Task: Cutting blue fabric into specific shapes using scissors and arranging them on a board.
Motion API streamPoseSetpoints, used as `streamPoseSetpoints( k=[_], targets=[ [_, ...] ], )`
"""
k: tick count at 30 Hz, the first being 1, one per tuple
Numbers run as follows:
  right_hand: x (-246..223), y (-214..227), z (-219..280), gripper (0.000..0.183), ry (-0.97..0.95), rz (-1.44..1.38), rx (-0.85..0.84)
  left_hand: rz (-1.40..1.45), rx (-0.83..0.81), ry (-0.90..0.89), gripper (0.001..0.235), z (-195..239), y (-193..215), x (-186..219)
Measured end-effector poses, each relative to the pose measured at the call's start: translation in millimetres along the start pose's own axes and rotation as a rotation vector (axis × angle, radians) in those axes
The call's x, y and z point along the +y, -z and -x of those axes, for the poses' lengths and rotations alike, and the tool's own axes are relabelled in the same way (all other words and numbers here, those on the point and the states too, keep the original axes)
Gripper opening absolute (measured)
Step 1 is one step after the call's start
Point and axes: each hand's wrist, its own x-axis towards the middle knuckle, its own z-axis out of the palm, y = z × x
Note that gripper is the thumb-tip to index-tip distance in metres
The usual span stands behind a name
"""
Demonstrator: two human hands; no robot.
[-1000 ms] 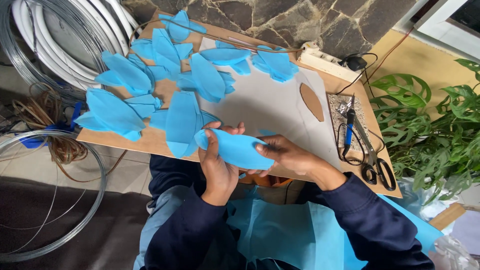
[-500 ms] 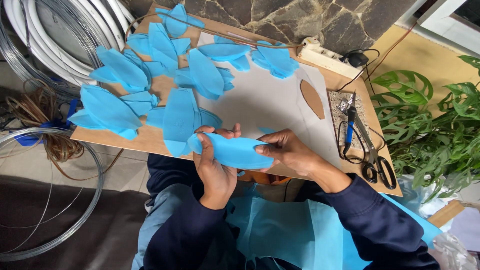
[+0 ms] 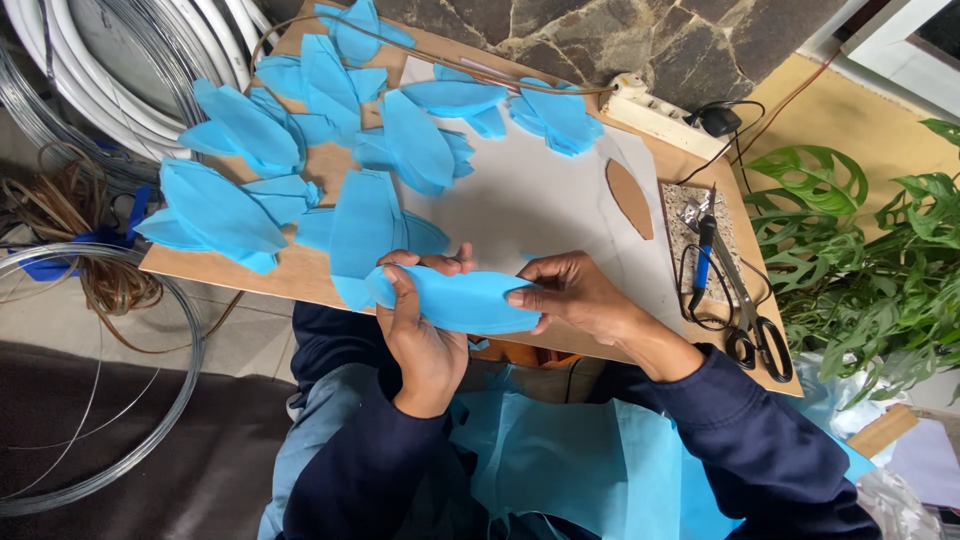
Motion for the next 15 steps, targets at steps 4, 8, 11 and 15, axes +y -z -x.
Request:
streamPoseSetpoints(
  k=[4,8,11,15],
  targets=[
    [1,2,1,0.017,-0.001,0.019,-0.007,0.008,0.012,-0.010,0.022,-2,3,0],
    [-1,2,3,0.018,0.036,0.077,-0.009,0.002,0.010,0.001,0.022,-1,2,0],
    [6,8,2,0.020,0.104,0.160,-0.013,0.003,0.010,-0.003,0.022,0,0,-1],
    [-17,1,6,0.027,0.073,0.276,-0.119,0.012,0.005,0.003,0.022,2,-4,-2]
  ],
)
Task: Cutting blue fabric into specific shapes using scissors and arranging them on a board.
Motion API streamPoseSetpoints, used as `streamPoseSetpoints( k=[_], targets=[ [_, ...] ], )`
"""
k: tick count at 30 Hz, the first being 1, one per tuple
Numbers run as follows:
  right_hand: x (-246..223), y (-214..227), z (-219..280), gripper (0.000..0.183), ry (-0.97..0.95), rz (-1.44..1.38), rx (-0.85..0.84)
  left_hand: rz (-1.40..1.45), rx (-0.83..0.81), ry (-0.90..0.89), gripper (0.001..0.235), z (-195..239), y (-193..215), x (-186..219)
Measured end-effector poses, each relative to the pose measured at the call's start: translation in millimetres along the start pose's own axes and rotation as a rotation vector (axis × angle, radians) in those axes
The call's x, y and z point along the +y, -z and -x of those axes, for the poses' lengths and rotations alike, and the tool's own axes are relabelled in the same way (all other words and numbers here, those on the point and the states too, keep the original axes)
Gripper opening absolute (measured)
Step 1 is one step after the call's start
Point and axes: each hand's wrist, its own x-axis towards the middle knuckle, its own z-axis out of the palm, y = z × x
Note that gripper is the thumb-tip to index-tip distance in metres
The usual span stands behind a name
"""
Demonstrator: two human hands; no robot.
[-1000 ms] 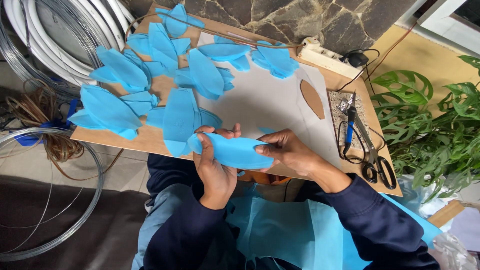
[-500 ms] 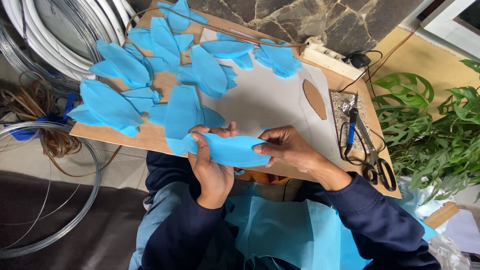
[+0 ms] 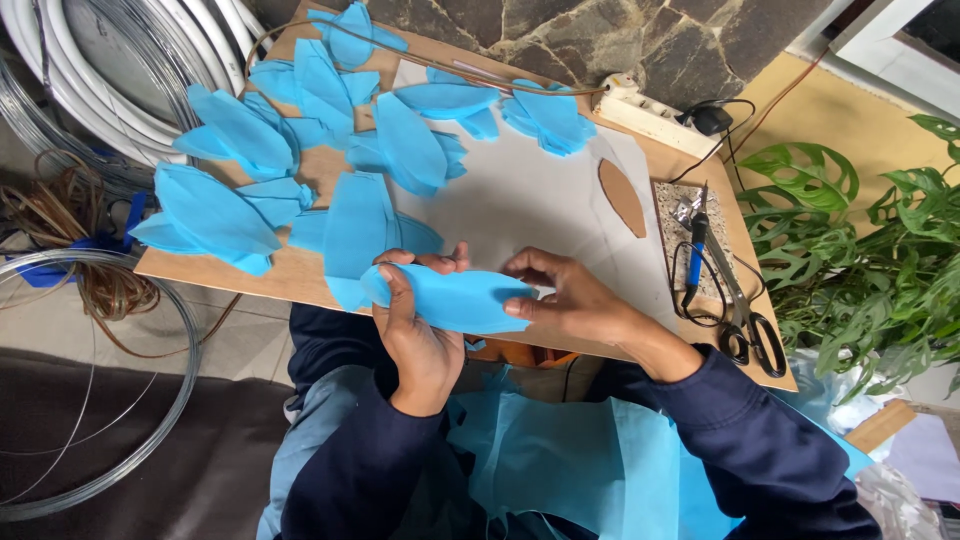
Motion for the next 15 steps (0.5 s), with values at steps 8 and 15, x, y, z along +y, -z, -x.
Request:
streamPoseSetpoints(
  k=[8,15],
  targets=[
    [-10,-20,4,0.042,0.055,0.022,-0.026,0.016,-0.003,-0.004,0.022,2,1,-5],
    [4,-19,3,0.037,0.015,-0.109,-0.057,0.026,0.013,0.011,0.019,3,2,-5]
  ],
)
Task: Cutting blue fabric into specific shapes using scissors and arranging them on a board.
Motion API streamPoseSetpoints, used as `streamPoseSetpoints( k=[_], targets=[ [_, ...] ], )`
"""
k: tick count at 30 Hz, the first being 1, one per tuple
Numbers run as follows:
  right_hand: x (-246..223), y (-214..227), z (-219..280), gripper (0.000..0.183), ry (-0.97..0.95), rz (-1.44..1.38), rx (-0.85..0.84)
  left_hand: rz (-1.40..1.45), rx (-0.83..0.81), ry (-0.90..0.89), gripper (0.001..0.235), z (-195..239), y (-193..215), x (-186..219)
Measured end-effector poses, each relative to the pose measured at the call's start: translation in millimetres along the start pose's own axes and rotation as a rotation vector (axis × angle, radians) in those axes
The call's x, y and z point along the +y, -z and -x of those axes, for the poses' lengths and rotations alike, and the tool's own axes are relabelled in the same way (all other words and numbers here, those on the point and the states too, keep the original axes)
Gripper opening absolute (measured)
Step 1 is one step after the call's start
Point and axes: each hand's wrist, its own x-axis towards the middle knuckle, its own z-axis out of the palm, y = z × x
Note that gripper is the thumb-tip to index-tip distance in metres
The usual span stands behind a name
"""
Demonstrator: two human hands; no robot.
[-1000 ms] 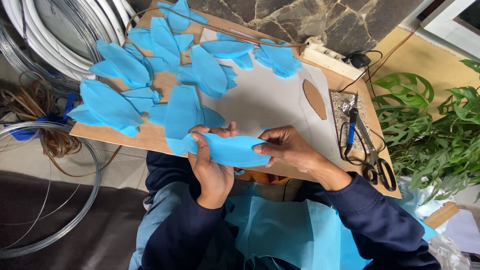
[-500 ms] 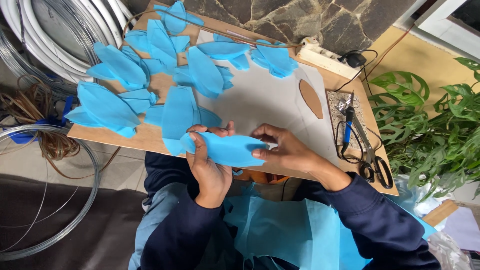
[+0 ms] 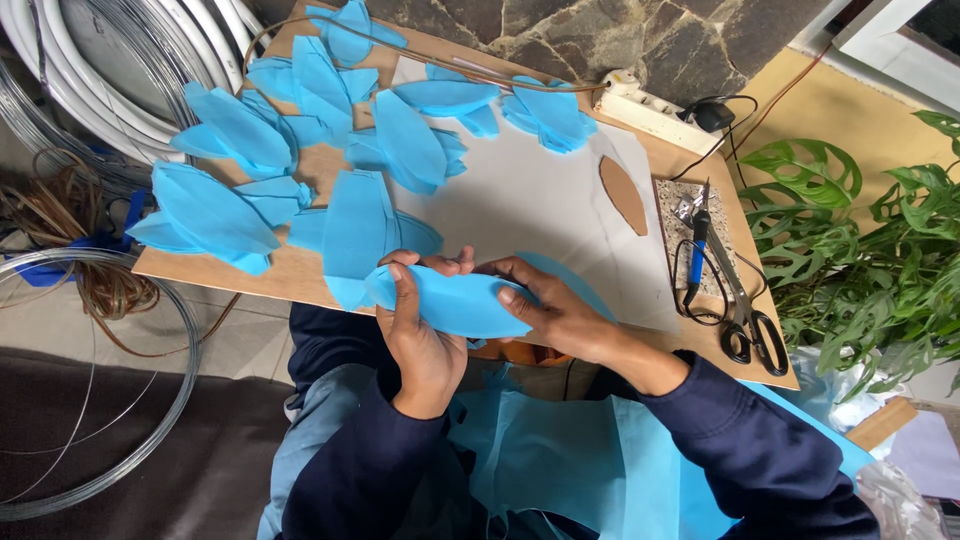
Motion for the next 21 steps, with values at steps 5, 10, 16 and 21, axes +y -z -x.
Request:
streamPoseSetpoints(
  k=[5,10,16,21],
  targets=[
    [5,10,-2,0.020,-0.020,-0.037,0.052,-0.009,-0.001,-0.005,0.021,-1,0,0],
    [-5,17,-3,0.011,-0.024,0.063,0.057,-0.104,0.013,0.030,0.024,3,-18,12],
    [1,85,-46,0.024,-0.186,0.055,0.306,-0.102,-0.208,-0.065,0.056,41,19,3],
    [11,127,-121,0.012,-0.262,-0.062,0.531,-0.077,-0.173,0.123,0.027,69,19,-2]
  ],
)
